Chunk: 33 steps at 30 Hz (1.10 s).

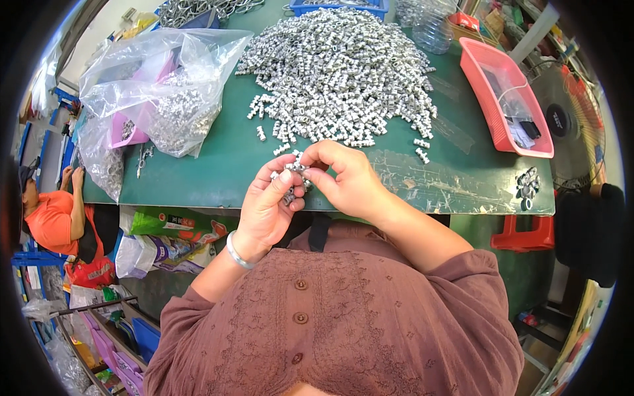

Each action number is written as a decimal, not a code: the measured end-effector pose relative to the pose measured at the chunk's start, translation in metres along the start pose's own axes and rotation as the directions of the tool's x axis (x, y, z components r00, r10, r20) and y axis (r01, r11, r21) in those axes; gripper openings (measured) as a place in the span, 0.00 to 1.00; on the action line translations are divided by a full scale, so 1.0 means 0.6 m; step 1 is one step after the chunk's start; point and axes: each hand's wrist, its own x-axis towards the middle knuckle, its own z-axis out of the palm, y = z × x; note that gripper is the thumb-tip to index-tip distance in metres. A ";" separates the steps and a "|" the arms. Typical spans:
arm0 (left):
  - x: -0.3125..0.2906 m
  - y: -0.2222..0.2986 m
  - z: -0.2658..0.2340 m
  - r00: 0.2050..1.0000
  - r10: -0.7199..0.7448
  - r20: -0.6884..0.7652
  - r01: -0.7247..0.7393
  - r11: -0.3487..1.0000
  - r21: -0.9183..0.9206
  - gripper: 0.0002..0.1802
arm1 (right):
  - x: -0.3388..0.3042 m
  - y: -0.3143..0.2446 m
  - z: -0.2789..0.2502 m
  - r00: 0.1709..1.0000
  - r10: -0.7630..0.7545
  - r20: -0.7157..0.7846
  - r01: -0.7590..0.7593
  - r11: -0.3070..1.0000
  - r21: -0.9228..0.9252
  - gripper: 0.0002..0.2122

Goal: The person picks up and joins small silver metal components by hand, handling them one at a time and placing them into a small pile. They repeatedly take parts from a large central pile and a smaller pile to the left, connecting them before setting the finished pieces aside.

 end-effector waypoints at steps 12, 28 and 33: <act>0.010 0.001 -0.029 0.967 -0.140 0.213 0.228 0.846 -0.483 0.10 | -0.009 0.031 0.008 0.982 0.044 0.182 0.045 0.889 -0.455 0.12; 0.005 0.011 -0.053 0.984 -0.150 0.094 0.175 0.898 -0.403 0.12 | 0.000 0.033 0.002 0.983 0.003 0.185 0.107 0.805 -0.583 0.07; -0.005 0.014 -0.054 0.994 -0.109 -0.023 0.098 0.953 -0.288 0.13 | 0.001 0.037 0.004 0.980 0.007 0.201 0.106 0.830 -0.547 0.05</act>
